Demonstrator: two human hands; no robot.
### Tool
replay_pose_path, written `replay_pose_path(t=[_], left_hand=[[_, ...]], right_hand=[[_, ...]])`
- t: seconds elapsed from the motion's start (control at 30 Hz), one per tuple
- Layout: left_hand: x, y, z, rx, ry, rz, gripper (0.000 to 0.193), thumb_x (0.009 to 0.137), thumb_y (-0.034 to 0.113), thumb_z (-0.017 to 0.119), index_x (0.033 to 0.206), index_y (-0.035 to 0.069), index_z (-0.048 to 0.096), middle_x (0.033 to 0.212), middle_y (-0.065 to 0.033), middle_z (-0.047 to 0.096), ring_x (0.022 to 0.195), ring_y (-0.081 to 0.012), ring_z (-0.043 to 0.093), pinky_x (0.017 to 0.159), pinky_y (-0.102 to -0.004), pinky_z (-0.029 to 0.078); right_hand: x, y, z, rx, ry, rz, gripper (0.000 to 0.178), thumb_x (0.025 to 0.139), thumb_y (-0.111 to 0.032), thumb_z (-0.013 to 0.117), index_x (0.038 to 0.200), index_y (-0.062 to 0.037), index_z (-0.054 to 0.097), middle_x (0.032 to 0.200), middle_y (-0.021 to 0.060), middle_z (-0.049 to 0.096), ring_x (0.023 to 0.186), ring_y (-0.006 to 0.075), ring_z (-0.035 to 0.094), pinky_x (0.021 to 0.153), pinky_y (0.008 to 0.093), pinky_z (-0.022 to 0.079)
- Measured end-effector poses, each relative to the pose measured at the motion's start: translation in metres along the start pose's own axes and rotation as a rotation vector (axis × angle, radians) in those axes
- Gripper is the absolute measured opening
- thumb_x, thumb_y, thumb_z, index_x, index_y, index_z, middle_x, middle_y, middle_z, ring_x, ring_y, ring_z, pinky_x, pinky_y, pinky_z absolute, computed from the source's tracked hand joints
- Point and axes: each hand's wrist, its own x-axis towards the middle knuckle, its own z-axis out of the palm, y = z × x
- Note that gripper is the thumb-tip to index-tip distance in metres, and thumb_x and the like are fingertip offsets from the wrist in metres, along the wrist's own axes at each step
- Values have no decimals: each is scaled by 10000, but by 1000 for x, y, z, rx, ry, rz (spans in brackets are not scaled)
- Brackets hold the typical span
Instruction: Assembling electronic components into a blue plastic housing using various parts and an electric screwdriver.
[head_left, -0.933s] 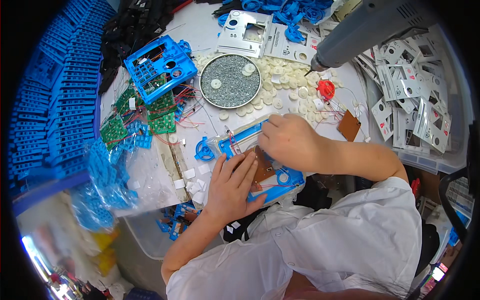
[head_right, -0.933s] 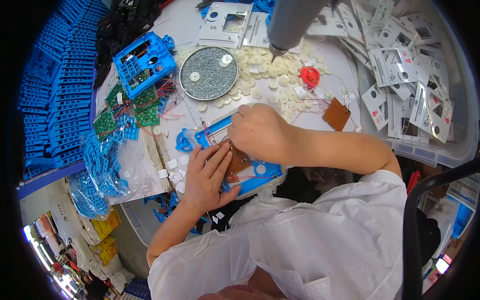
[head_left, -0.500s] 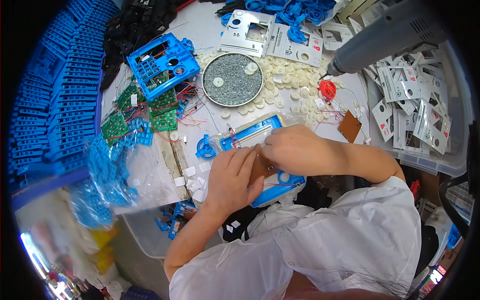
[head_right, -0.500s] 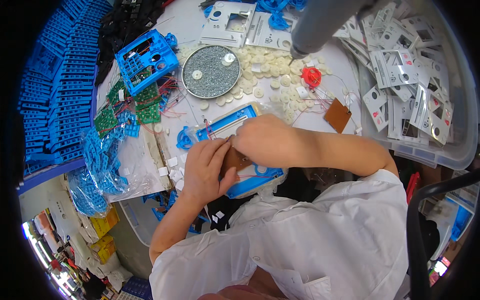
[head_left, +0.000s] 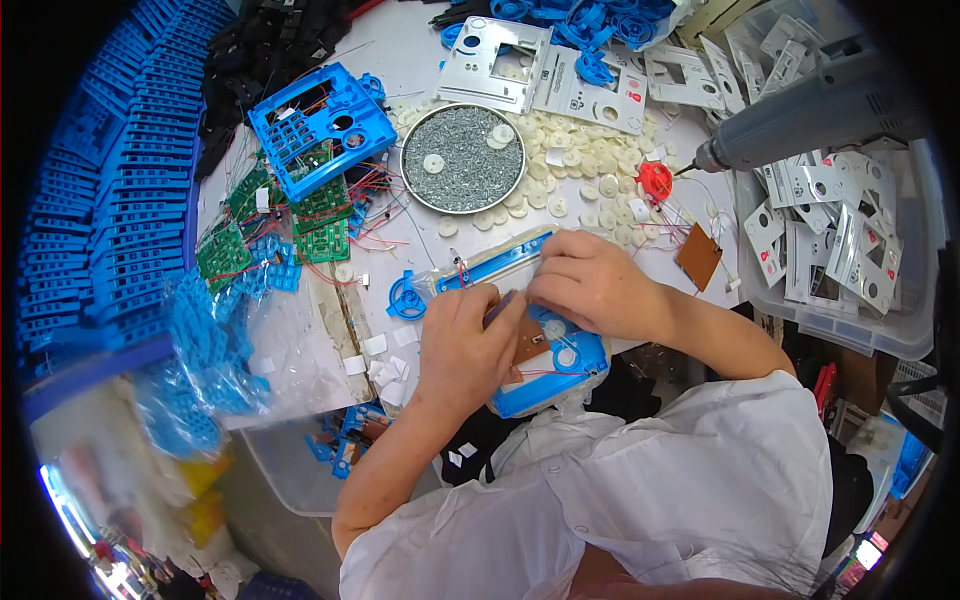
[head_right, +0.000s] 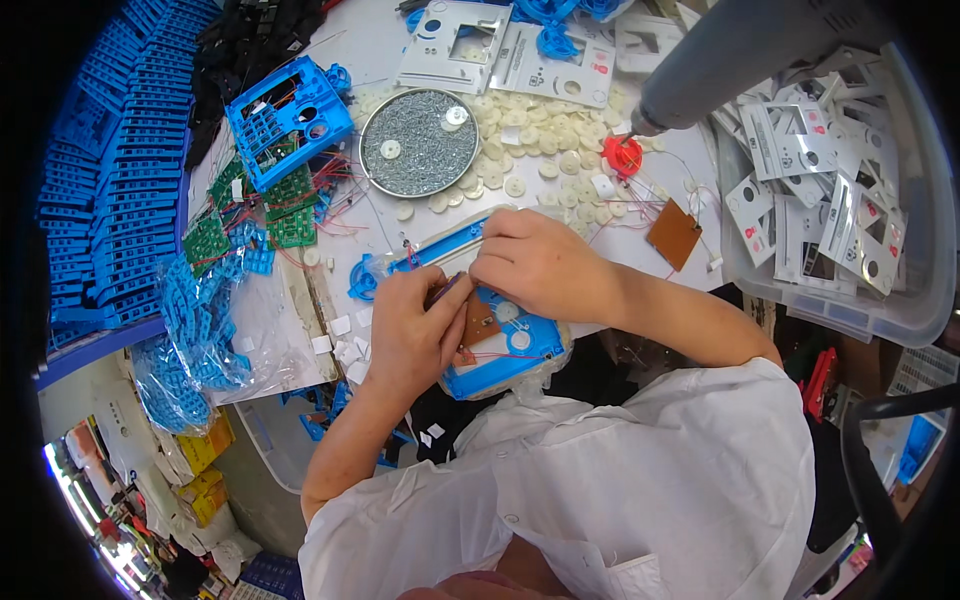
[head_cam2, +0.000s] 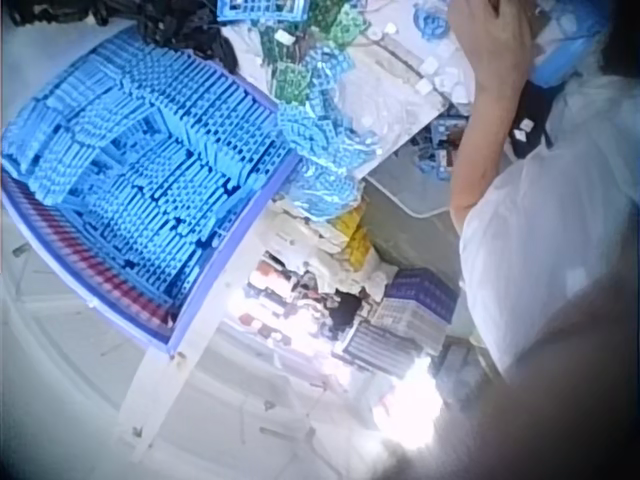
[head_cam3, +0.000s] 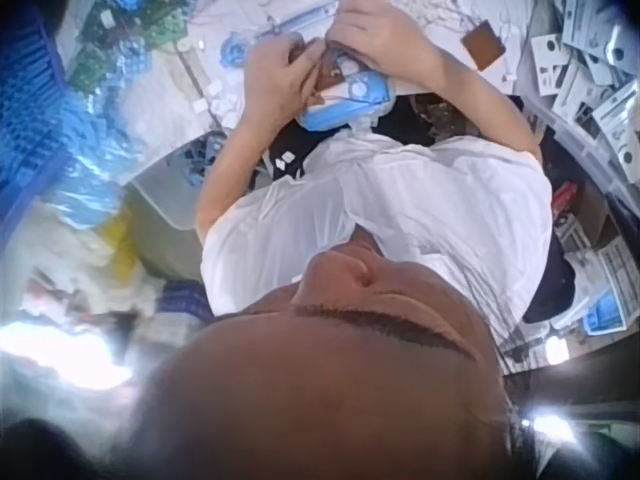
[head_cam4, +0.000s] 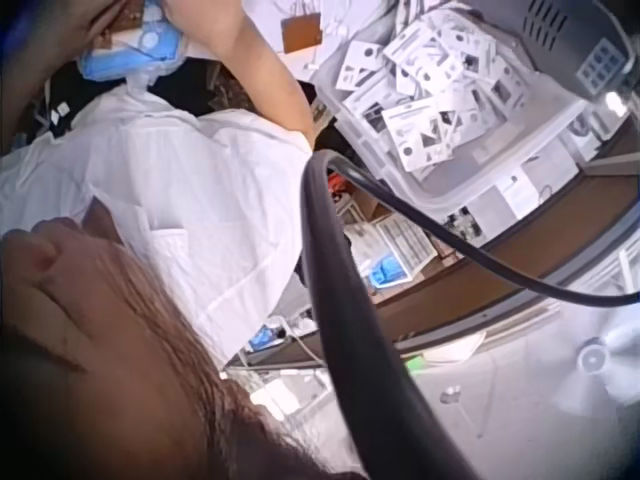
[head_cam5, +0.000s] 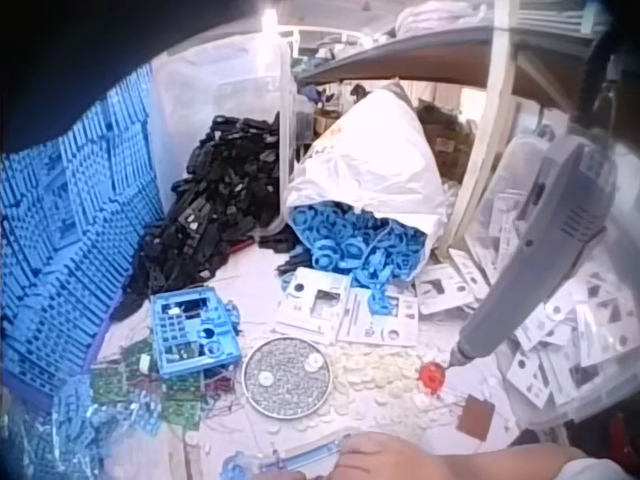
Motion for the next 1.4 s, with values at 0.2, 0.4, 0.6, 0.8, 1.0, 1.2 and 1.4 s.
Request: replay_pose_path(t=[0.2, 0.4, 0.6, 0.8, 1.0, 1.2, 1.4], left_hand=[[2, 1, -5, -36, 16, 48, 369, 764, 58, 767, 1131, 93, 756, 1013, -90, 608, 854, -285, 572, 734, -423, 436], [-1, 3, -9, -47, 34, 46, 349, 751, 38, 774, 1098, 67, 752, 1051, -92, 650, 866, -292, 590, 771, -432, 451], [-15, 8, -15, 16, 59, -8, 283, 771, 39, 766, 1051, 69, 741, 1113, -73, 703, 950, -275, 630, 935, -479, 464], [-19, 3, -32, -58, 102, -63, 137, 785, 109, 782, 853, 95, 664, 1122, -73, 702, 961, -273, 625, 997, -504, 431], [20, -31, -35, 13, 364, -271, 169, 808, 115, 789, 813, 62, 628, 955, -101, 683, 884, -286, 635, 826, -428, 477], [41, -31, -30, 115, 137, -358, 161, 816, 190, 793, 842, 77, 681, 866, -74, 673, 790, -257, 625, 812, -408, 447], [34, -27, -22, 111, 90, -436, 126, 810, 183, 789, 856, 100, 706, 922, -49, 692, 902, -261, 643, 951, -464, 390]], right_hand=[[2, -12, 3, 94, 86, 158, 192, 762, -86, 789, 893, -71, 649, 1075, 58, 623, 1064, 304, 574, 902, 417, 494], [3, -10, 7, 72, 78, 183, 177, 782, -71, 798, 901, -76, 667, 1060, 68, 627, 1013, 315, 552, 884, 405, 486], [3, -12, 4, 177, 151, 184, 167, 743, -39, 798, 844, -52, 665, 996, 82, 628, 974, 305, 576, 835, 396, 498], [3, -11, 6, 132, 117, 136, 151, 735, -67, 792, 833, -65, 677, 996, 63, 650, 962, 294, 585, 813, 386, 500], [-8, -18, -4, -1, 62, 119, 221, 723, -136, 799, 923, -67, 733, 1024, 37, 669, 1028, 286, 594, 851, 412, 495], [-10, -25, -5, -39, 46, 110, 279, 719, -147, 786, 977, -50, 743, 1061, 56, 668, 1065, 289, 596, 883, 420, 495], [-14, -38, -10, -215, -151, 108, 385, 730, -172, 752, 1089, -31, 738, 1188, 103, 632, 1118, 308, 573, 958, 459, 478]])
